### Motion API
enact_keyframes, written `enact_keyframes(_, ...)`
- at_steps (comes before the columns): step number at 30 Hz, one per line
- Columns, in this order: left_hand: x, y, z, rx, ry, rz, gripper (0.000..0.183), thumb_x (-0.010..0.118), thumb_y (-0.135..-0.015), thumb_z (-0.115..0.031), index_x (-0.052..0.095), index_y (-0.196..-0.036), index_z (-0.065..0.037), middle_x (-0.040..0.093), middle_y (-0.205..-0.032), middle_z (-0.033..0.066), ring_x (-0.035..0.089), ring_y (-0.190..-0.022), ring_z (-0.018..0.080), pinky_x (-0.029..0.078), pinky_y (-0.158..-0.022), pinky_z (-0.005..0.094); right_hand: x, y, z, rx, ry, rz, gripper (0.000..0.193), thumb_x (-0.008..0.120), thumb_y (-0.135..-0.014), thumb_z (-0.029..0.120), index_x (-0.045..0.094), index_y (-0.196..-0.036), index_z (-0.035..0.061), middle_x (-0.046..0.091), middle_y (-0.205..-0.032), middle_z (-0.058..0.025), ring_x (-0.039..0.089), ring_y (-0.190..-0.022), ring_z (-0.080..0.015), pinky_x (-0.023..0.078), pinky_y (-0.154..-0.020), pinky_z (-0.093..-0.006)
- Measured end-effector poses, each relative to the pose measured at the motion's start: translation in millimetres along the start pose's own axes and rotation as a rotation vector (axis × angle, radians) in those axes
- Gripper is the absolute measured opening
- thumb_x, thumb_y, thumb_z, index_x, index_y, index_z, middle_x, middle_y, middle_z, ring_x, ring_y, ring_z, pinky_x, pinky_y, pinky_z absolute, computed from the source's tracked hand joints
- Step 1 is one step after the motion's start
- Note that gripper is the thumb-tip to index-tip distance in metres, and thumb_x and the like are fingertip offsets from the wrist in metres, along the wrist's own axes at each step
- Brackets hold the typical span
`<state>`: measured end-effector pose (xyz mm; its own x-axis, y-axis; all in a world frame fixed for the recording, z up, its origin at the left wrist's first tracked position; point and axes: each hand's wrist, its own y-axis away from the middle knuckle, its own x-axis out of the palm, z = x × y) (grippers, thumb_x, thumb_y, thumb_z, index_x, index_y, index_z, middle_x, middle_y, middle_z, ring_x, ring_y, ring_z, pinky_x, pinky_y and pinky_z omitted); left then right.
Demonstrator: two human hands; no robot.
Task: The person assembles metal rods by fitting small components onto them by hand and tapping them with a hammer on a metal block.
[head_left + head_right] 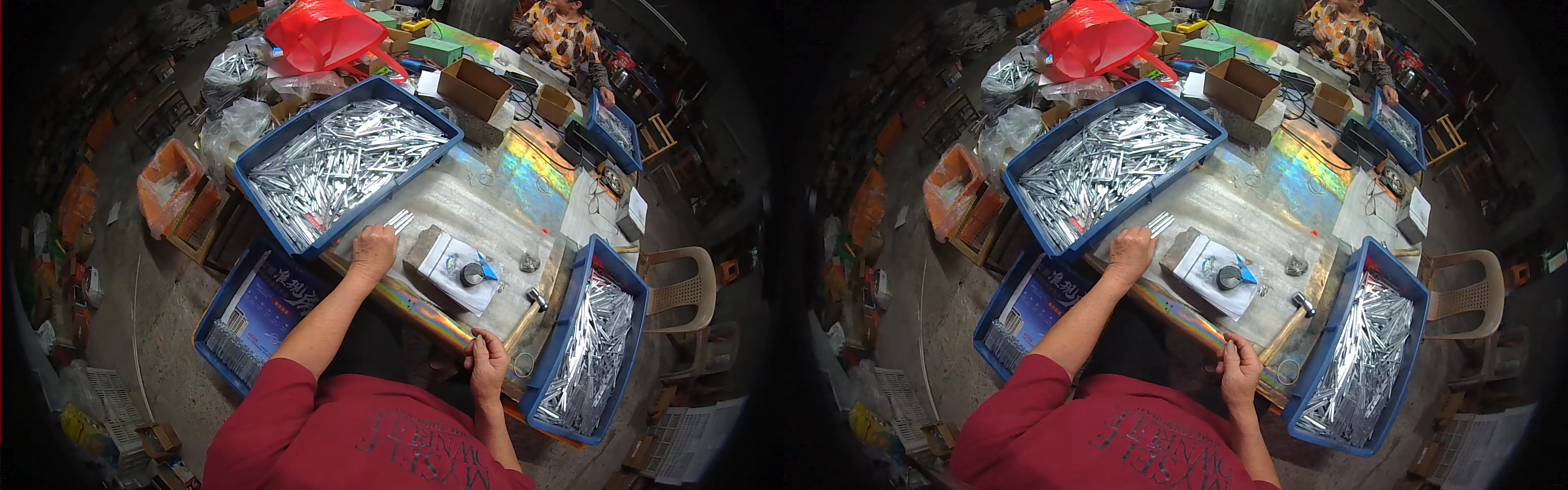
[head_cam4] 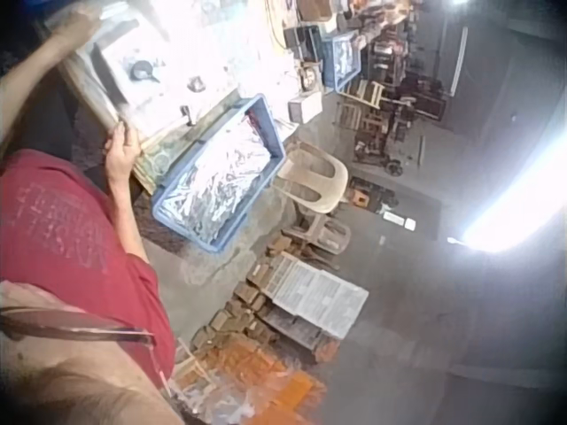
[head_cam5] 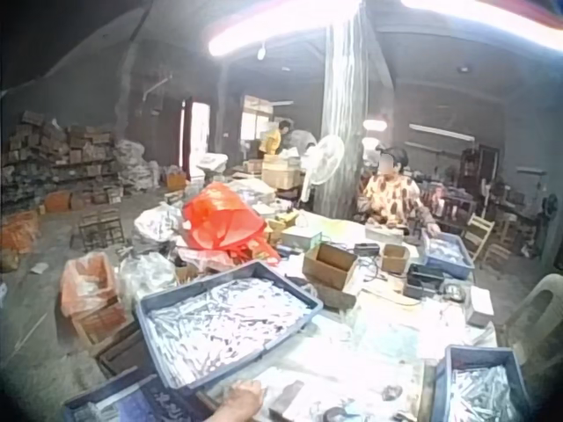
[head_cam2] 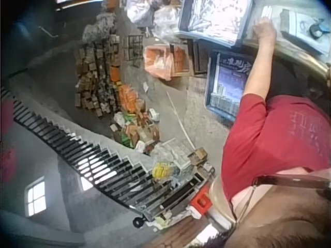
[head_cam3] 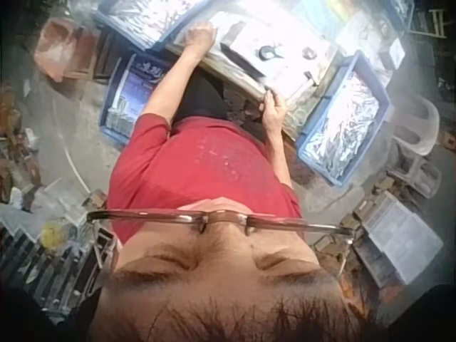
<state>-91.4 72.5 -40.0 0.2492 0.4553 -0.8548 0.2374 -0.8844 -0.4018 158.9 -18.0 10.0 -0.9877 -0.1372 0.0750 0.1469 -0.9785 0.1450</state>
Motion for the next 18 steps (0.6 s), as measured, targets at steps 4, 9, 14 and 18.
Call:
enact_keyframes(4,1,1,1,-0.029,0.008,-0.023,0.016,0.060,-0.065,-0.015,0.048,-0.068,-0.004,0.052,-0.068,0.0120,0.053,-0.065,0.0283,0.044,-0.055,0.0374,3,1,0,0.026,-0.002,0.002,0.018,0.043,-0.083,0.012,0.050,-0.093,-0.0012,0.048,-0.063,-0.0025,0.040,-0.045,-0.0044,0.032,-0.041,-0.0156)
enact_keyframes(9,-15,3,-1,0.006,0.058,-0.077,0.014,0.057,-0.066,-0.013,0.047,-0.070,-0.005,0.050,-0.068,0.0113,0.052,-0.065,0.0276,0.043,-0.055,0.0363,2,1,-4,0.028,0.008,0.016,0.017,0.043,-0.082,0.009,0.051,-0.093,-0.0012,0.048,-0.062,-0.0021,0.040,-0.045,-0.0038,0.032,-0.041,-0.0153)
enact_keyframes(14,-61,-13,9,0.035,0.116,-0.236,0.009,0.054,-0.068,-0.011,0.047,-0.068,-0.006,0.050,-0.065,0.0119,0.051,-0.063,0.0277,0.042,-0.055,0.0354,-2,2,-7,0.013,0.019,-0.005,0.016,0.044,-0.082,0.009,0.052,-0.092,-0.0009,0.049,-0.062,-0.0021,0.040,-0.045,-0.0035,0.032,-0.041,-0.0151)
enact_keyframes(18,-72,-30,61,-0.219,0.040,-0.109,0.010,0.051,-0.067,-0.011,0.050,-0.067,-0.001,0.054,-0.069,0.0163,0.053,-0.068,0.0325,0.043,-0.062,0.0403,-1,3,-11,0.003,0.017,0.009,0.016,0.044,-0.082,0.011,0.051,-0.090,-0.0010,0.048,-0.061,-0.0023,0.040,-0.044,-0.0043,0.032,-0.041,-0.0156)
